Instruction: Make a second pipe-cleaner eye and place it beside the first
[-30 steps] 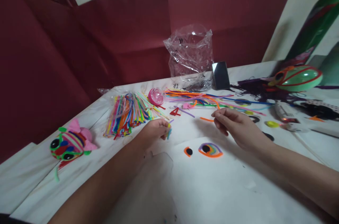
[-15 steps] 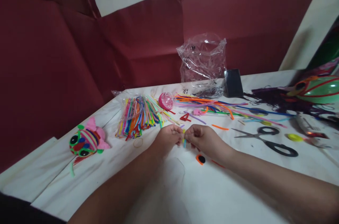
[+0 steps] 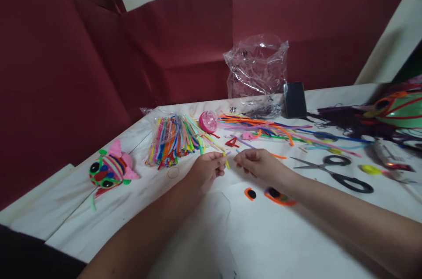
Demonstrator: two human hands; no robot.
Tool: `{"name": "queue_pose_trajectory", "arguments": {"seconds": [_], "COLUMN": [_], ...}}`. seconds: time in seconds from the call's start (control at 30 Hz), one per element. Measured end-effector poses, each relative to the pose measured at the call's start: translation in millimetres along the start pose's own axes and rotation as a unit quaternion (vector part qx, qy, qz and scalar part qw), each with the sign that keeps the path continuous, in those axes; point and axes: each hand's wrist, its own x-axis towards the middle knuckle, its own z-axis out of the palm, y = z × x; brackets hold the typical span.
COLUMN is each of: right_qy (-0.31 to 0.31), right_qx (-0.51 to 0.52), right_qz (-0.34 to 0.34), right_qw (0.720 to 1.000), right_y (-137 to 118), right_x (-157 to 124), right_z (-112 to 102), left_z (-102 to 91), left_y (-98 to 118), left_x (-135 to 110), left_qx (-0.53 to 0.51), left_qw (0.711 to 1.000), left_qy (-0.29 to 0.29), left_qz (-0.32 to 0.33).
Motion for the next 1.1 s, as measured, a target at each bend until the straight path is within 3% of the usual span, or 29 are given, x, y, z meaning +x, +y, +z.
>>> {"name": "queue_pose_trajectory", "arguments": {"seconds": [0.1, 0.23, 0.33, 0.47, 0.63, 0.73, 0.8, 0.9, 1.1], "right_qy": [-0.051, -0.046, -0.028, -0.029, -0.081, -0.094, -0.097, -0.108, -0.008], "right_qx": [0.006, -0.023, -0.122, -0.331, -0.397, -0.417, -0.415, -0.392, -0.341], "right_qz": [-0.006, -0.034, -0.121, -0.311, -0.398, -0.422, -0.43, -0.417, -0.294], "right_qw": [0.999, 0.998, 0.985, 0.89, 0.823, 0.8, 0.796, 0.813, 0.893], "right_y": [-6, 0, 3, 2, -3, -3, -2, 1, 5], "right_x": [-18, -30, -35, -43, -45, -45, -45, -44, -38], "right_z": [12, 15, 7, -3, -9, -9, -7, -6, -8], "left_z": [6.9, 13.1, 15.5, 15.4, 12.1, 11.0, 10.7, 10.4, 10.8], "left_y": [-6, -12, -12, -7, -3, -3, -2, -2, -2], "left_x": [-4, -9, -13, -17, -19, -20, -20, -21, -19], "left_qx": [-0.007, -0.004, 0.015, 0.054, 0.09, 0.104, 0.112, 0.114, 0.076], "left_qw": [1.0, 0.998, 0.996, 0.991, 0.985, 0.978, 0.975, 0.975, 0.995], "left_qy": [-0.02, -0.06, -0.089, -0.117, -0.135, -0.16, -0.169, -0.164, -0.061], "left_qz": [-0.001, -0.007, -0.016, -0.041, -0.051, -0.082, -0.091, -0.093, -0.008]}}
